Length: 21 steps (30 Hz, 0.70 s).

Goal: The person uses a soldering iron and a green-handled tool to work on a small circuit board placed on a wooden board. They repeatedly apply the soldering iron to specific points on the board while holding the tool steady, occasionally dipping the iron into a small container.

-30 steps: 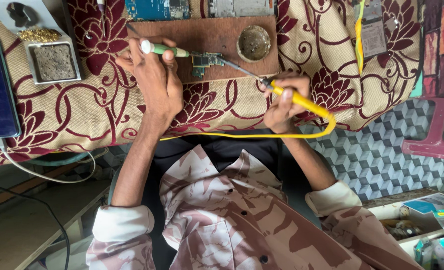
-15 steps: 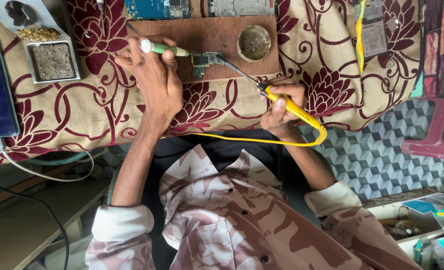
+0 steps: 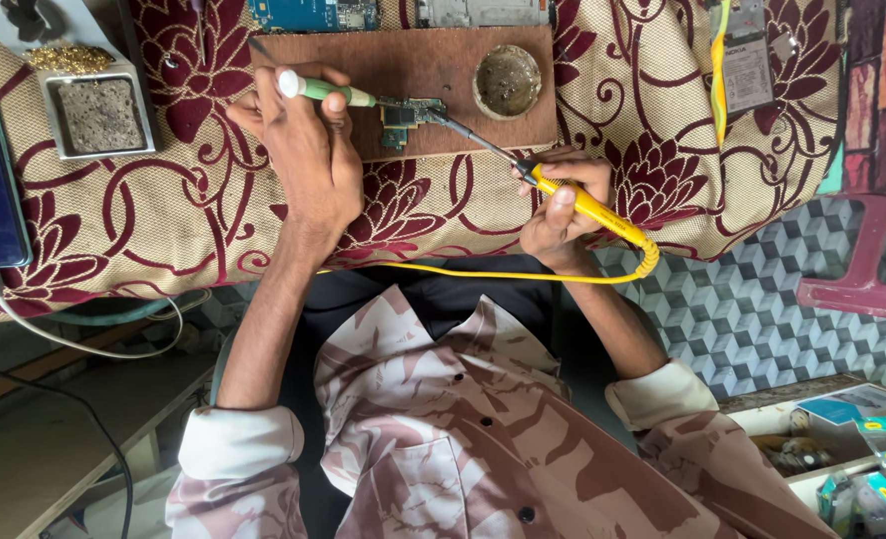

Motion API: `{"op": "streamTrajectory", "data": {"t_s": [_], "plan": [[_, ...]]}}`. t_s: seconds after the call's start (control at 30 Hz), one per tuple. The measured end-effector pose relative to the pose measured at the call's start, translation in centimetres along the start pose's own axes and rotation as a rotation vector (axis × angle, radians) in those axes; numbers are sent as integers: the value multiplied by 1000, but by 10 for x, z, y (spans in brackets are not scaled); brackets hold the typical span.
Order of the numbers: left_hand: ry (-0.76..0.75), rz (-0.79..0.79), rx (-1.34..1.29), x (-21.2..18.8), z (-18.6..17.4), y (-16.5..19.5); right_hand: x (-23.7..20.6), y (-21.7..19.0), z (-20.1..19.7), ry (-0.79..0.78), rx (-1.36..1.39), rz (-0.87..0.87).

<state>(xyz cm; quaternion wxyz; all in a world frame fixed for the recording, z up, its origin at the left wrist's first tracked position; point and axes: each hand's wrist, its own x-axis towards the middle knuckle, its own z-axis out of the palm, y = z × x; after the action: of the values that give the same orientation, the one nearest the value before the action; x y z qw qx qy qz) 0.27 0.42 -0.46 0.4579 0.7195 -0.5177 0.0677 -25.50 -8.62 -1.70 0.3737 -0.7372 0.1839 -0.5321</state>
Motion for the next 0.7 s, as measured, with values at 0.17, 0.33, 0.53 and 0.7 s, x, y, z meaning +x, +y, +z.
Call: {"op": "streamTrajectory", "data": {"t_s": [0.17, 0.33, 0.53, 0.7], "plan": [[16, 51, -35, 0, -1, -1, 1, 1, 0, 7, -8, 9], [-4, -12, 16, -1, 2, -3, -2, 0, 2, 22, 20, 12], [21, 9, 3, -1, 5, -4, -2, 3, 0, 12, 19, 16], [2, -20, 1, -2, 4, -2, -2, 6, -1, 11, -86, -91]]}}
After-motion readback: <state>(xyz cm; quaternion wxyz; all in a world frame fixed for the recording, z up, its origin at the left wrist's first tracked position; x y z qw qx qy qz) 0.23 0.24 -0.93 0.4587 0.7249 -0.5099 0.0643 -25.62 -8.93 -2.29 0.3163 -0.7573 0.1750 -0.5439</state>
